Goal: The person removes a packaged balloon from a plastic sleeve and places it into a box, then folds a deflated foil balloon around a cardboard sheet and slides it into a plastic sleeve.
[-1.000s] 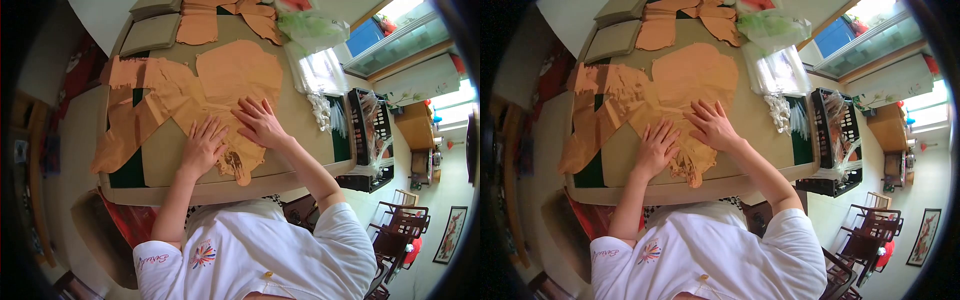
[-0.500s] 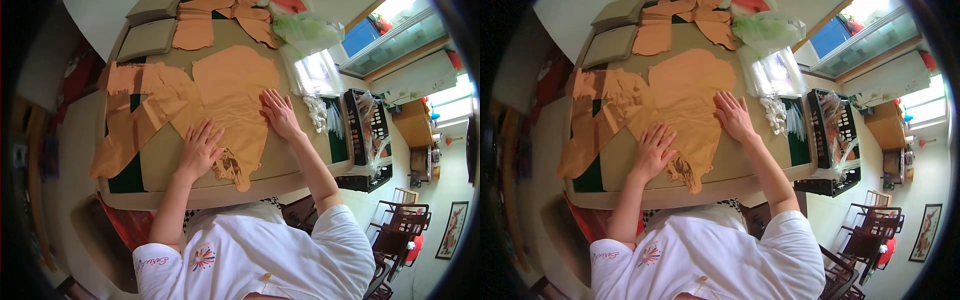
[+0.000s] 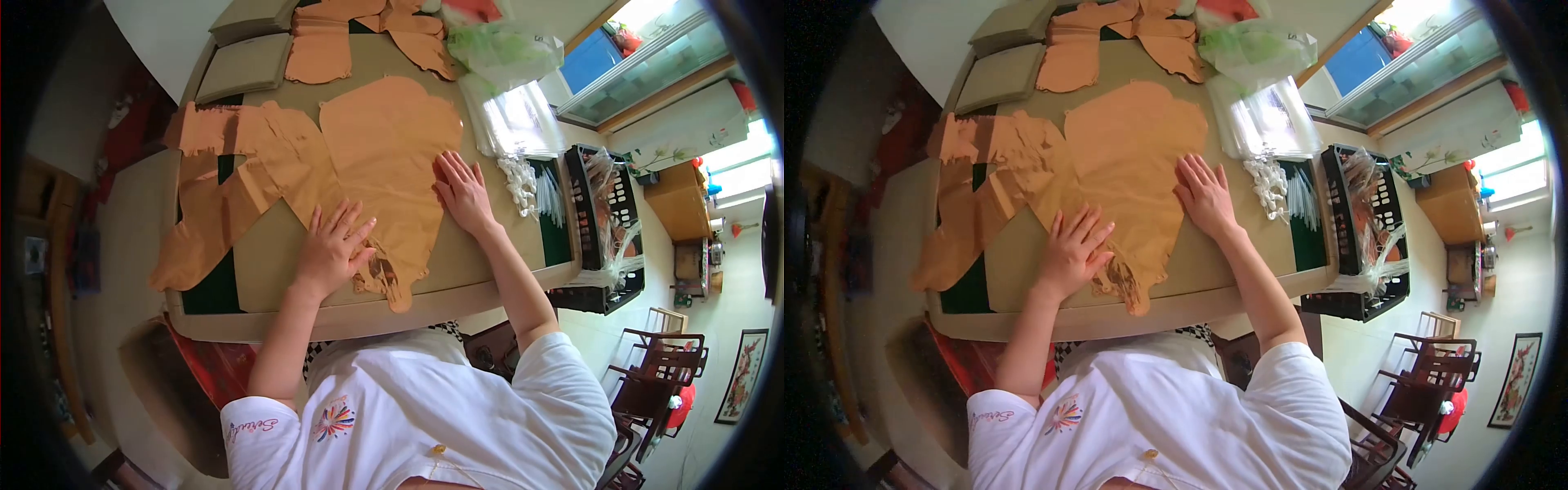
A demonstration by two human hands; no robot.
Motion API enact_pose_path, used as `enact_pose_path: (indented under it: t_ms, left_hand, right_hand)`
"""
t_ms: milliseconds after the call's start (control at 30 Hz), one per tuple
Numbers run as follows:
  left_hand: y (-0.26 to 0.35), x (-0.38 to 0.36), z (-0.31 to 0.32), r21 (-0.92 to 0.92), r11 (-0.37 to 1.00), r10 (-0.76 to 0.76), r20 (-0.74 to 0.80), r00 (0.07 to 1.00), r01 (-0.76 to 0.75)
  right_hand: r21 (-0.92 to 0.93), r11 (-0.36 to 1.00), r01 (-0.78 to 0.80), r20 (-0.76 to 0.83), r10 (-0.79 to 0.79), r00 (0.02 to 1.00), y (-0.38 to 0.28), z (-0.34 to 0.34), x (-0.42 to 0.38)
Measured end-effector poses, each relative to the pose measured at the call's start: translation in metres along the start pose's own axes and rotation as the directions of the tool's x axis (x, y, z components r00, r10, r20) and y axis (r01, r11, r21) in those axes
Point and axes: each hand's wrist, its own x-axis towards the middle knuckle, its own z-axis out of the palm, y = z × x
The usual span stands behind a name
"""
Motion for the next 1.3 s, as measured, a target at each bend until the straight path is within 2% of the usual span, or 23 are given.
enact_pose_path:
  t_ms: [300,433,533,633,767,867,1300]
  left_hand:
    - [0.0,0.0,-0.001,-0.033,0.999,0.013,-0.029,0.999,-0.014]
    - [-0.002,-0.002,0.0,-0.069,0.997,-0.032,-0.053,0.998,0.028]
    - [-0.005,-0.002,0.003,-0.071,0.994,-0.087,-0.059,0.994,0.083]
    - [-0.007,0.0,0.004,-0.084,0.991,-0.103,-0.019,0.994,0.101]
    - [-0.004,0.001,-0.002,-0.058,0.989,-0.132,0.046,0.99,0.134]
    - [-0.005,0.001,-0.003,-0.083,0.986,-0.144,0.043,0.989,0.147]
    - [-0.005,0.003,-0.004,-0.089,0.988,-0.128,0.021,0.992,0.13]
  right_hand:
    - [0.007,1.0,0.005,0.007,-0.005,1.0,-0.001,-0.003,-0.001]
    - [0.065,0.997,-0.03,0.001,0.03,1.0,-0.005,-0.005,0.0]
    - [0.045,0.985,0.167,0.029,-0.168,0.985,-0.024,-0.011,0.023]
    - [0.072,0.948,0.309,0.146,-0.316,0.937,-0.065,0.002,0.056]
    - [0.113,0.922,0.371,0.154,-0.385,0.91,-0.076,0.032,0.082]
    - [0.104,0.938,0.329,0.158,-0.343,0.926,-0.073,0.029,0.088]
    - [0.072,0.942,0.327,0.15,-0.335,0.93,-0.072,0.029,0.082]
